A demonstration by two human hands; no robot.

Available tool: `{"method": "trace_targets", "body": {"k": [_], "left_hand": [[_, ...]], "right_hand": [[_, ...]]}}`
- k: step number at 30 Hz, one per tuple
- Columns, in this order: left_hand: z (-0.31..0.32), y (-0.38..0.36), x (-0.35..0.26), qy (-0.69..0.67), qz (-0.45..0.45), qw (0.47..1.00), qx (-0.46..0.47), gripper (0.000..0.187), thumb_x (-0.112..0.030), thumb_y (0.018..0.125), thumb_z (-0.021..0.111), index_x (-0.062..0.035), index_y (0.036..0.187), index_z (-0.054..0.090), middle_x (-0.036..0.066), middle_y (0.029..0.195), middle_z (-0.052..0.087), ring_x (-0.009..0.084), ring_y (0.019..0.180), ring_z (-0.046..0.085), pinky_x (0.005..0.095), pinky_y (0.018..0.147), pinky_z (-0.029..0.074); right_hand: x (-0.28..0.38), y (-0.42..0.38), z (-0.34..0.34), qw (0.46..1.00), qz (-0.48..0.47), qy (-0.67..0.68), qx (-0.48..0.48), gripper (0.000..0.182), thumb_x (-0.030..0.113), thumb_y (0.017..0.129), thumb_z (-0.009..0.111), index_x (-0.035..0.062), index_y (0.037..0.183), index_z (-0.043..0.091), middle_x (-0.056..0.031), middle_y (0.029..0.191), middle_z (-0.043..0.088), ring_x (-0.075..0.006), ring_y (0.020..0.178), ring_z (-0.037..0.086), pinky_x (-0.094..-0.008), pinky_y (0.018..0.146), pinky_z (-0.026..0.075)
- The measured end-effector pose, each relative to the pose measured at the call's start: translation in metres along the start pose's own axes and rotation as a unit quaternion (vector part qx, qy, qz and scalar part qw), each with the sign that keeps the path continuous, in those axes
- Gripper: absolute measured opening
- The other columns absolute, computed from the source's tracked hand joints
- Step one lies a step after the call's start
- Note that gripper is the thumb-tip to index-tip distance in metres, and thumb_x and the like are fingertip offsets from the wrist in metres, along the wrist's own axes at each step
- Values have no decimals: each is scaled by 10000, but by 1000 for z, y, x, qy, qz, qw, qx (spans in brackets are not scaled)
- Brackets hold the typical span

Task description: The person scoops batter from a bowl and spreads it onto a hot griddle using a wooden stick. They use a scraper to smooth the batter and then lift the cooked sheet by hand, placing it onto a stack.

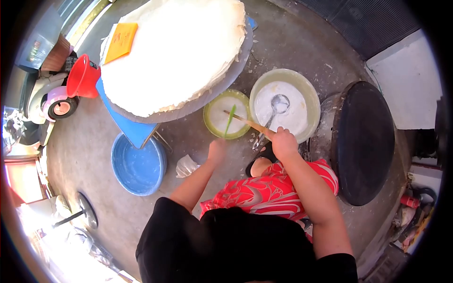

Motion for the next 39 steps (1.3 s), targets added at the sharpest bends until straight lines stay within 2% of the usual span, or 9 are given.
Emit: {"method": "trace_targets", "body": {"k": [4,8,10,15,21,24,27,36,39], "left_hand": [[-11,30,10,22,-127,991,-23,270,-180,842,435,38,813,589,249,857,576,395,819,558,453,715,432],[-3,21,23,10,-110,993,-28,280,-189,844,438,43,804,588,253,839,577,394,818,559,448,707,435],[4,-5,-7,6,66,998,-17,309,-222,835,447,45,772,589,255,695,574,395,719,573,434,646,441],[9,4,3,-28,-21,999,-22,293,-222,828,451,30,799,595,235,705,585,395,708,572,431,646,439],[-2,26,19,58,-116,991,-39,289,-263,822,463,-19,831,616,214,805,597,377,783,573,434,703,444],[-18,14,-1,136,-113,984,-24,271,-283,815,484,-53,846,624,194,838,602,358,804,577,431,713,452],[-32,6,-17,212,-91,973,-9,245,-284,803,506,-74,855,623,176,834,607,344,792,583,424,697,460],[-46,-31,-9,197,-35,979,-47,219,-244,796,518,-46,836,603,190,741,594,367,747,572,427,656,457],[-27,-35,-14,97,156,979,-86,213,-218,823,501,-30,813,600,156,635,588,311,583,579,381,527,456]], "right_hand": [[-12,-5,0,999,27,4,44,312,157,758,552,179,1069,572,-136,901,554,-250,850,559,-362,696,474],[-18,-5,4,970,83,204,102,334,83,761,471,138,1072,581,-141,767,611,-197,635,596,-328,578,475],[-20,-2,16,920,143,326,162,351,55,752,446,125,1067,584,-136,707,619,-191,545,592,-326,533,470],[-28,-2,29,903,183,343,184,348,76,728,457,114,1047,589,-125,654,604,-214,481,568,-334,502,456],[-43,-26,-41,986,84,146,17,321,142,769,483,207,1067,582,-142,879,607,-284,794,590,-383,690,465],[-45,-40,-55,981,101,163,36,309,165,796,465,235,1076,577,-140,951,590,-289,881,566,-397,739,454],[-31,-40,-33,986,17,158,49,296,168,798,500,244,1071,585,-149,884,599,-313,800,575,-406,704,457],[-15,-19,-22,999,41,18,-9,288,175,790,478,220,1049,595,-115,786,584,-266,768,588,-361,647,473],[-2,-23,-32,998,-13,-45,-47,286,175,773,496,222,1037,596,-88,785,567,-248,747,575,-351,634,470]]}}
Point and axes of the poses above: each hand's wrist, its own y-axis towards the middle knuckle, its own z-axis out of the palm, x = y × z, the point moved 8 cm from there along y, towards the middle knuckle
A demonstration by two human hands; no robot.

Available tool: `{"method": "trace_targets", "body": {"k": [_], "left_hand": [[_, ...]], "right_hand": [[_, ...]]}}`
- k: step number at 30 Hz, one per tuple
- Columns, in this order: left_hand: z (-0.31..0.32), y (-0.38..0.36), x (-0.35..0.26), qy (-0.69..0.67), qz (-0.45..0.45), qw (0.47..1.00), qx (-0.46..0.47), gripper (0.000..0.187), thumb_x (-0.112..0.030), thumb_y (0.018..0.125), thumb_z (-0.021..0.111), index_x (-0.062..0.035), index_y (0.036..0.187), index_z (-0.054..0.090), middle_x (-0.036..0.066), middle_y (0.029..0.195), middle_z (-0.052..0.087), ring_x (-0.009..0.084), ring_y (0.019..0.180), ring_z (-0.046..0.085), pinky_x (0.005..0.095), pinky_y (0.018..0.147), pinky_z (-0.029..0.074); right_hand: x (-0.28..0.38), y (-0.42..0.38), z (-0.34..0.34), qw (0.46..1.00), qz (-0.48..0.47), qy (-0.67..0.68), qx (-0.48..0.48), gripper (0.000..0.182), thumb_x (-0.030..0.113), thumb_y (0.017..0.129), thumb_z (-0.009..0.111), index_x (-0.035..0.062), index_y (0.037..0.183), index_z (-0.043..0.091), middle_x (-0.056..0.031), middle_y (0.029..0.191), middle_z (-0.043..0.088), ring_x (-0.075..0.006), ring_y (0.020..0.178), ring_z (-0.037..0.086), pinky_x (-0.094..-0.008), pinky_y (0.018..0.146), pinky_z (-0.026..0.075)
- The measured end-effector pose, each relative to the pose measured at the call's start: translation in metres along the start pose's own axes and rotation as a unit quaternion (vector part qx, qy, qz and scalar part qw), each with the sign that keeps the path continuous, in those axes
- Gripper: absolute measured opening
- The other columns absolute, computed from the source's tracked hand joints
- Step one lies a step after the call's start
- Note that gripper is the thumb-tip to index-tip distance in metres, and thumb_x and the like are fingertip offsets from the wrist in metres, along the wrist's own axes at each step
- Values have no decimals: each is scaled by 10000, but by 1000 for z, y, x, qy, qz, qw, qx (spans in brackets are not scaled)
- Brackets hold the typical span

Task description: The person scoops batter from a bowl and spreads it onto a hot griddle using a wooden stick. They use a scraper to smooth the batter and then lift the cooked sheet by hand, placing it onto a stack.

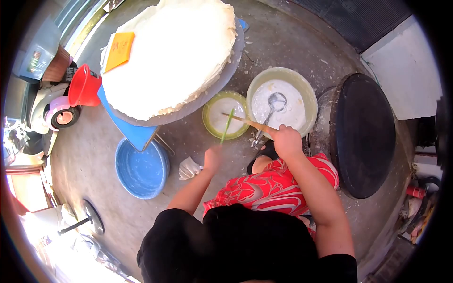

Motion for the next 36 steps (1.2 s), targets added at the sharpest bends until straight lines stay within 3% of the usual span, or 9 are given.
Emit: {"method": "trace_targets", "body": {"k": [6,9,12,14,18,20,27,32,36], "left_hand": [[66,24,61,-98,-125,982,106,286,-222,877,455,3,756,584,49,524,514,96,401,428,261,329,330],[67,22,73,-138,-311,933,115,329,-293,804,470,-3,818,624,230,831,589,381,830,562,423,752,437],[43,28,29,7,-234,964,124,364,-340,797,484,-29,934,617,226,865,594,396,857,552,427,784,427],[14,28,-40,287,56,943,-158,374,-339,807,516,-14,979,583,174,816,594,307,747,579,392,728,453],[65,46,-79,24,114,992,47,378,-354,840,463,-29,1018,540,139,836,593,264,727,584,403,713,468],[114,30,-96,-400,-269,786,386,335,-335,875,405,-39,974,525,106,807,593,219,721,587,410,709,483],[144,55,-171,-561,-500,522,403,344,-326,902,369,-8,975,477,80,714,562,198,606,556,356,684,515],[189,75,-115,-376,-388,710,452,327,-281,902,372,7,1015,477,121,705,596,225,690,600,354,541,492],[86,91,-169,106,25,927,358,267,-206,854,420,16,964,518,201,769,590,312,780,597,412,621,464]], "right_hand": [[-20,-28,-46,1000,-15,-16,-9,346,120,757,495,237,1073,574,-89,796,565,-256,750,570,-357,636,468],[-47,-44,-57,998,44,49,-25,392,83,747,484,234,1099,564,-100,777,561,-273,729,572,-370,640,467],[-66,-52,-51,996,71,55,-7,406,74,751,472,226,1117,555,-127,767,587,-287,722,585,-388,644,468],[-79,-59,-49,993,102,58,11,398,77,755,469,224,1115,555,-133,766,597,-291,724,590,-391,646,469],[-106,-91,-78,958,159,208,-114,347,76,779,484,188,1096,569,-148,727,607,-317,688,589,-383,616,465],[-131,-118,-86,906,203,320,-190,305,88,795,523,149,1089,573,-137,656,600,-273,605,596,-341,564,453],[-176,-234,-49,740,338,537,-224,296,29,849,466,92,1122,562,-34,643,580,-39,469,455,-183,446,369],[-185,-295,-4,701,357,561,-260,309,24,864,447,91,1150,541,-15,677,568,-24,455,396,-160,430,341],[-190,-329,29,660,369,593,-277,314,25,867,441,96,1157,537,-7,681,563,-23,469,401,-156,441,343]]}}
Point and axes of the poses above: each hand's wrist, its own y-axis towards the middle knuckle, its own z-axis out of the palm, x = y × z, the point moved 8 cm from there along y, towards the middle knuckle
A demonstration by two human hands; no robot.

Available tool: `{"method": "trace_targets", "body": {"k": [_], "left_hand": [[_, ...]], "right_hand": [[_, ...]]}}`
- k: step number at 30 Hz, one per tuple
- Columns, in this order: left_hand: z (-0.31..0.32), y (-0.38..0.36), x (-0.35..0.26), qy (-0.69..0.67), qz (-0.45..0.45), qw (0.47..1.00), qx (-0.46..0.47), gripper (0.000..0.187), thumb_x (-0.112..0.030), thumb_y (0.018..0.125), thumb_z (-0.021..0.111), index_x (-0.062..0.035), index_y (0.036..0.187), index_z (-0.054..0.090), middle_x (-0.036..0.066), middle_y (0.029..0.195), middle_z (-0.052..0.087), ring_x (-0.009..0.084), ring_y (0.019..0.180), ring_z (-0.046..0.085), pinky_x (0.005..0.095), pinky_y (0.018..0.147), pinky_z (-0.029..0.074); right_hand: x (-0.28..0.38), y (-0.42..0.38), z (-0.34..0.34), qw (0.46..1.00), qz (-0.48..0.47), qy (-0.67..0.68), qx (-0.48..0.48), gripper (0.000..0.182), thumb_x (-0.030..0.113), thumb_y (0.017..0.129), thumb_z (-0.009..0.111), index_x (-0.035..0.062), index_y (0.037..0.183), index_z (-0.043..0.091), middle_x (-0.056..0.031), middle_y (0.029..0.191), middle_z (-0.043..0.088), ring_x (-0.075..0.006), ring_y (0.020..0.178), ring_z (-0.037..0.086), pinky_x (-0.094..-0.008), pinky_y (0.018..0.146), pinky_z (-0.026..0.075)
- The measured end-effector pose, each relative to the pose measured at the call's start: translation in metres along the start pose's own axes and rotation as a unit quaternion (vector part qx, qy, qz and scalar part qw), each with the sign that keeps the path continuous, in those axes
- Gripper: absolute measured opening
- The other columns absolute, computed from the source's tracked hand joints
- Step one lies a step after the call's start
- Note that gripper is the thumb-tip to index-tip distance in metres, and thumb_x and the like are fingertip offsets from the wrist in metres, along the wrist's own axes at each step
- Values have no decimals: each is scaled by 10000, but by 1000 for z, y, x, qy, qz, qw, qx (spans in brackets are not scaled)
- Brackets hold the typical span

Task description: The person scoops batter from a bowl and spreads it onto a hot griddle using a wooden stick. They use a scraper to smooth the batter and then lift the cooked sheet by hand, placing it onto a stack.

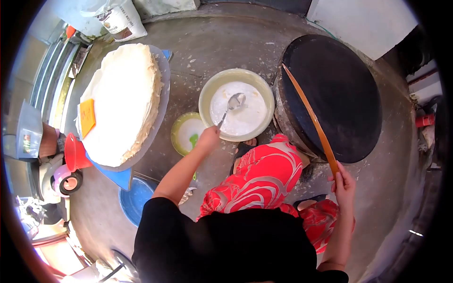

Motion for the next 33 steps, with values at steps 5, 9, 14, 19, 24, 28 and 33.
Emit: {"method": "trace_targets", "body": {"k": [5,9,14,19,24,28,33], "left_hand": [[-29,8,-6,178,-15,979,-99,235,-160,810,439,9,928,553,226,901,587,374,855,566,443,749,444],[25,23,6,124,-42,989,-68,221,-164,790,464,-3,884,584,211,883,595,364,866,563,435,750,444],[-2,-4,6,123,-54,989,-58,237,-177,793,445,-33,902,598,211,925,585,360,899,554,430,769,435],[23,6,-14,158,-24,987,0,248,-186,804,418,-57,919,595,186,945,588,368,921,544,431,774,436],[15,37,-32,140,-20,987,-70,238,-167,789,425,-25,881,593,209,910,590,376,876,559,448,764,437],[12,10,-24,176,17,984,-8,231,-153,781,445,-38,902,605,203,927,592,358,885,567,432,767,450],[-27,11,12,132,-65,984,-104,240,-128,784,434,-3,898,604,234,932,581,357,907,562,424,786,448]], "right_hand": [[-20,5,6,1000,4,10,-13,323,21,861,449,100,1162,535,1,684,570,-16,479,394,-154,448,338],[-11,9,18,1000,-27,9,-4,320,19,850,470,104,1147,551,10,671,577,-10,483,383,-156,456,332],[-18,6,13,1000,-8,2,4,320,17,841,482,115,1135,562,0,667,584,-9,485,385,-158,463,334],[-16,5,6,998,-30,-54,-16,315,9,827,492,97,1121,564,-35,668,598,-35,551,472,-179,543,393],[-10,3,7,998,-19,-53,-8,326,0,818,493,96,1122,561,-48,685,614,-51,591,509,-190,578,408],[-13,2,4,998,-20,-65,7,340,-3,815,494,98,1134,552,-54,698,620,-54,597,517,-196,574,409],[-25,0,7,998,1,-54,13,341,2,818,492,101,1140,549,-55,694,618,-56,583,509,-197,565,406]]}}
Point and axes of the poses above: each hand's wrist, its own y-axis towards the middle knuckle, its own z-axis out of the palm, x = y × z, the point moved 8 cm from there along y, towards the middle knuckle
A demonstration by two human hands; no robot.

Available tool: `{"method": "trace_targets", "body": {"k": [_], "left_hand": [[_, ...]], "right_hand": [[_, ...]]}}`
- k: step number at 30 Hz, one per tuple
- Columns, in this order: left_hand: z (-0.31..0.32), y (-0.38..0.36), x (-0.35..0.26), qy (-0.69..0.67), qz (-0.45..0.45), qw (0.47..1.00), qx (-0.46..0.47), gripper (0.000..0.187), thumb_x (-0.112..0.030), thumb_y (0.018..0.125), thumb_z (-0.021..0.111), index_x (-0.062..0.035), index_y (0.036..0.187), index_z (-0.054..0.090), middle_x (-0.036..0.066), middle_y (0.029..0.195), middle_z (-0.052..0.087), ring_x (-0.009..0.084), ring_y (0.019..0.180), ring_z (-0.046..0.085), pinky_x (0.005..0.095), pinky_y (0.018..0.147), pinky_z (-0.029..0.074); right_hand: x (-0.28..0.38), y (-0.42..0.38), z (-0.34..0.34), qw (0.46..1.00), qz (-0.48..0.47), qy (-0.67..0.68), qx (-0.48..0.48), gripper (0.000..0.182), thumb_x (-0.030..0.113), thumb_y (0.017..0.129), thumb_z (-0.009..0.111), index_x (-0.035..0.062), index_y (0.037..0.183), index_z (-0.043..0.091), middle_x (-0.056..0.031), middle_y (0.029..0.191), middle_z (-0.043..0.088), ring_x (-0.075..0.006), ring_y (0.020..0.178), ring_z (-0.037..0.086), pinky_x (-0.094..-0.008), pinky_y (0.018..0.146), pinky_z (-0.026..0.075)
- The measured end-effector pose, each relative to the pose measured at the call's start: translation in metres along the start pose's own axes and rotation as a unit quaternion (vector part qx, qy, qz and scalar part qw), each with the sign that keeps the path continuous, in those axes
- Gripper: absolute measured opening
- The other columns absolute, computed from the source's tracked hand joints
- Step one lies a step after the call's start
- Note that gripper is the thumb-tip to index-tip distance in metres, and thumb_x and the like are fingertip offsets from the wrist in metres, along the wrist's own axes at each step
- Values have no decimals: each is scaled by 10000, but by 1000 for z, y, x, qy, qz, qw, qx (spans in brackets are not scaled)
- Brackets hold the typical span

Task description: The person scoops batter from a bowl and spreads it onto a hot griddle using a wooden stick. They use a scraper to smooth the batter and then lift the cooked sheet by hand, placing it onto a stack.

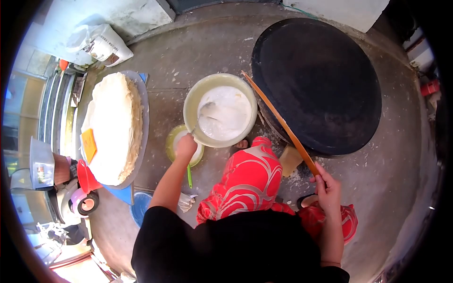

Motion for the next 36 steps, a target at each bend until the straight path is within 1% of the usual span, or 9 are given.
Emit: {"method": "trace_targets", "body": {"k": [3,6,8,9,10,11,17,26,36], "left_hand": [[40,1,-20,35,-21,999,33,230,-106,763,447,33,866,599,248,918,581,349,901,568,428,784,446],[113,29,-23,76,128,985,82,228,-90,746,448,43,858,596,253,904,580,356,849,582,417,748,459],[158,30,-27,-43,243,941,230,187,-135,822,433,10,852,547,123,644,531,194,470,498,325,387,402],[138,15,-41,-43,243,942,229,187,-135,822,433,10,852,547,123,644,531,194,470,498,325,387,402],[107,-12,-50,-319,15,898,304,193,-147,846,416,7,888,525,79,615,475,129,436,414,264,352,336],[98,-42,-55,-553,-215,730,339,201,-159,871,398,5,924,502,34,585,420,65,402,331,202,318,269],[58,-85,-48,-742,-221,470,424,255,-195,907,360,16,1015,454,23,621,423,48,389,297,170,325,251],[-50,-118,-31,-652,-46,704,279,232,-149,893,392,-11,1057,480,53,606,470,83,400,355,205,337,278],[-134,-130,-88,-670,45,718,185,299,-217,898,408,12,1077,478,51,621,497,72,419,389,192,342,284]], "right_hand": [[-1,0,0,1000,-5,-7,-8,340,6,821,491,103,1142,548,-50,687,614,-54,576,499,-195,559,401],[-4,1,-1,1000,-3,-6,-18,336,12,827,489,106,1144,548,-39,677,607,-52,569,490,-191,553,395],[-6,2,0,1000,3,-1,-20,334,15,830,487,108,1145,547,-33,671,603,-51,567,490,-188,550,392],[-6,2,1,1000,-4,4,-20,336,18,834,485,113,1151,544,-27,674,600,-49,552,482,-186,537,388],[-4,2,1,1000,-11,9,-21,338,21,838,482,117,1156,540,-21,676,597,-47,538,473,-184,523,384],[-2,2,0,1000,-12,7,-22,338,21,838,482,117,1156,540,-21,676,597,-47,538,473,-184,523,384],[-6,4,5,997,12,74,-11,326,39,853,472,89,1171,523,-22,711,598,-36,491,427,-173,469,377],[-22,4,10,989,13,148,6,265,71,866,470,26,1116,545,-34,744,594,-38,513,445,-162,477,372],[-37,-6,6,963,102,247,46,205,5,768,586,16,944,480,-7,749,551,-56,637,503,-168,576,391]]}}
Point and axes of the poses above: each hand's wrist, its own y-axis towards the middle knuckle, its own z-axis out of the palm, x = y × z, the point moved 8 cm from there along y, towards the middle knuckle
